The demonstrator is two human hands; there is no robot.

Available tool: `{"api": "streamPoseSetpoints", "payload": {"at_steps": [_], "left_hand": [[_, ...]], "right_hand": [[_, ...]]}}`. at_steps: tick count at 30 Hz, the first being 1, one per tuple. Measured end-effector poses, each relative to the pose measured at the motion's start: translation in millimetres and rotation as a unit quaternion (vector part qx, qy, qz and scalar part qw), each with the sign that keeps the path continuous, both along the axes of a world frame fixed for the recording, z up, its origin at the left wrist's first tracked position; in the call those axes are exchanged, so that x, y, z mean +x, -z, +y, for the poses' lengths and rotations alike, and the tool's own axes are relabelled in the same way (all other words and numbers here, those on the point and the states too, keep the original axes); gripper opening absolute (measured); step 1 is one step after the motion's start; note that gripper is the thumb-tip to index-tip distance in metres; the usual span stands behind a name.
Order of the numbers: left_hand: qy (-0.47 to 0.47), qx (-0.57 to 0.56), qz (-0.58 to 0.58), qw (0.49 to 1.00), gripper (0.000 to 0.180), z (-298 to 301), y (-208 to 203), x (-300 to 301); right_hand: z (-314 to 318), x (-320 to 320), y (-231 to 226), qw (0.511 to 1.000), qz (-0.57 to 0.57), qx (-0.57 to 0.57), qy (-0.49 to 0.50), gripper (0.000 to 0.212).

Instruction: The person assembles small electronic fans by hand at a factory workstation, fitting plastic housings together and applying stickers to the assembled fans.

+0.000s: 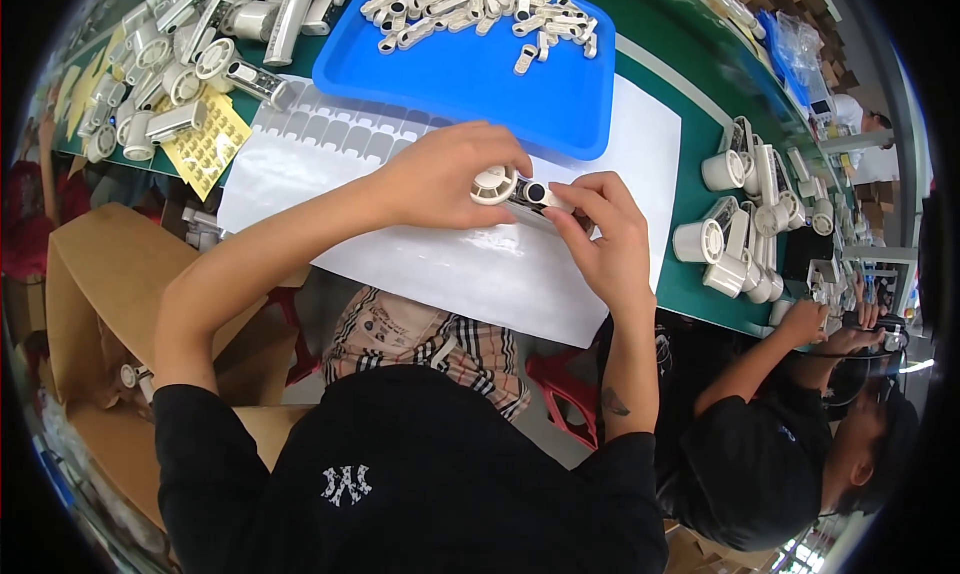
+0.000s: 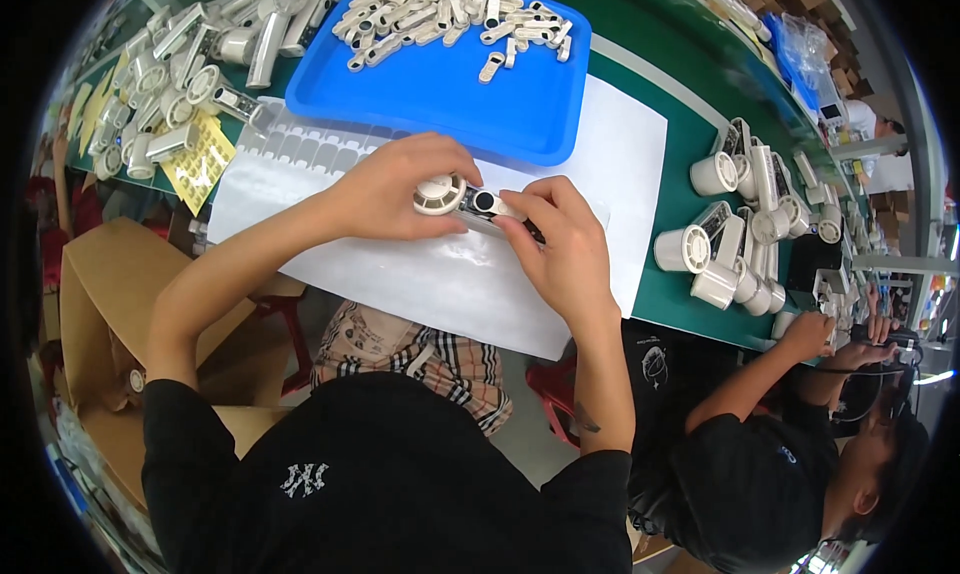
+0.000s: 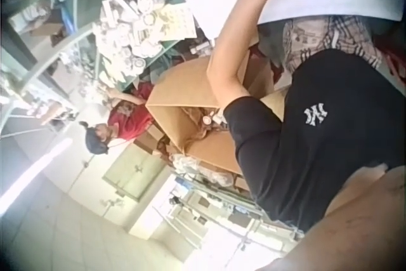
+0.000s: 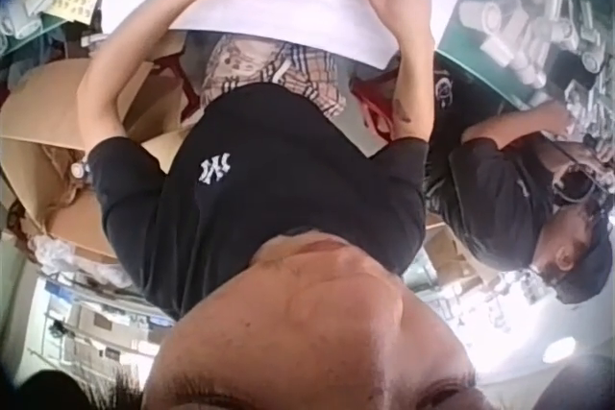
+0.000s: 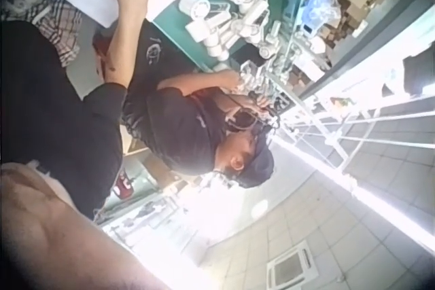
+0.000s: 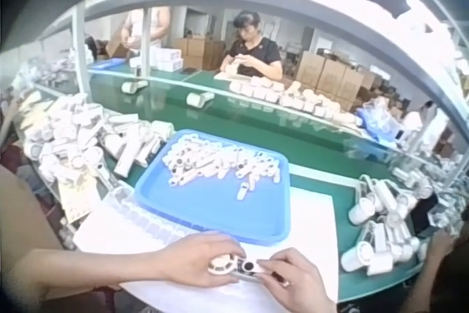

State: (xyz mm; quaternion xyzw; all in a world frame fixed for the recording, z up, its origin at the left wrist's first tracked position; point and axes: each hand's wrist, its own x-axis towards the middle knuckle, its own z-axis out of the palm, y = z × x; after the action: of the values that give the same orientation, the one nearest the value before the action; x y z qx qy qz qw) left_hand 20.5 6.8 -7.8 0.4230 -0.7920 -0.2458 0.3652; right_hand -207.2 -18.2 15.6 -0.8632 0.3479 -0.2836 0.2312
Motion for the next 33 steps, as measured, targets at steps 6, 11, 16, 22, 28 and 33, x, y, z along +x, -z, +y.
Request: {"api": "streamPoseSetpoints", "payload": {"at_steps": [6, 11, 16, 22, 28, 33], "left_hand": [[-0.032, -0.019, -0.021, 0.999, 0.034, 1.4, 3.5, -4.8], [-0.043, -0.036, -0.011, 0.998, 0.034, 0.1, 7.6, -5.1], [-0.042, -0.058, -0.008, 0.997, 0.033, -3.8, 15.6, -4.8], [-0.039, -0.097, -0.047, 0.993, 0.031, -7.0, 13.6, -3.1], [-0.027, -0.129, -0.126, 0.983, 0.034, -1.5, 4.4, -6.5], [-0.044, -0.178, -0.071, 0.980, 0.027, 21.7, -1.8, -14.0]], "right_hand": [[2.4, 6.2, -3.9, 0.999, -0.004, 0.039, 0.006, 0.024], [3.1, 8.9, 0.4, 0.999, -0.024, 0.041, 0.020, 0.024], [2.0, 12.6, 1.9, 0.999, -0.008, 0.036, 0.017, 0.024], [16.6, 22.2, 6.6, 0.977, 0.096, -0.179, 0.063, 0.025], [9.9, 13.4, 1.2, 0.978, 0.135, -0.154, 0.042, 0.024], [-3.3, -7.2, 22.0, 0.997, -0.001, 0.060, -0.051, 0.041]]}}
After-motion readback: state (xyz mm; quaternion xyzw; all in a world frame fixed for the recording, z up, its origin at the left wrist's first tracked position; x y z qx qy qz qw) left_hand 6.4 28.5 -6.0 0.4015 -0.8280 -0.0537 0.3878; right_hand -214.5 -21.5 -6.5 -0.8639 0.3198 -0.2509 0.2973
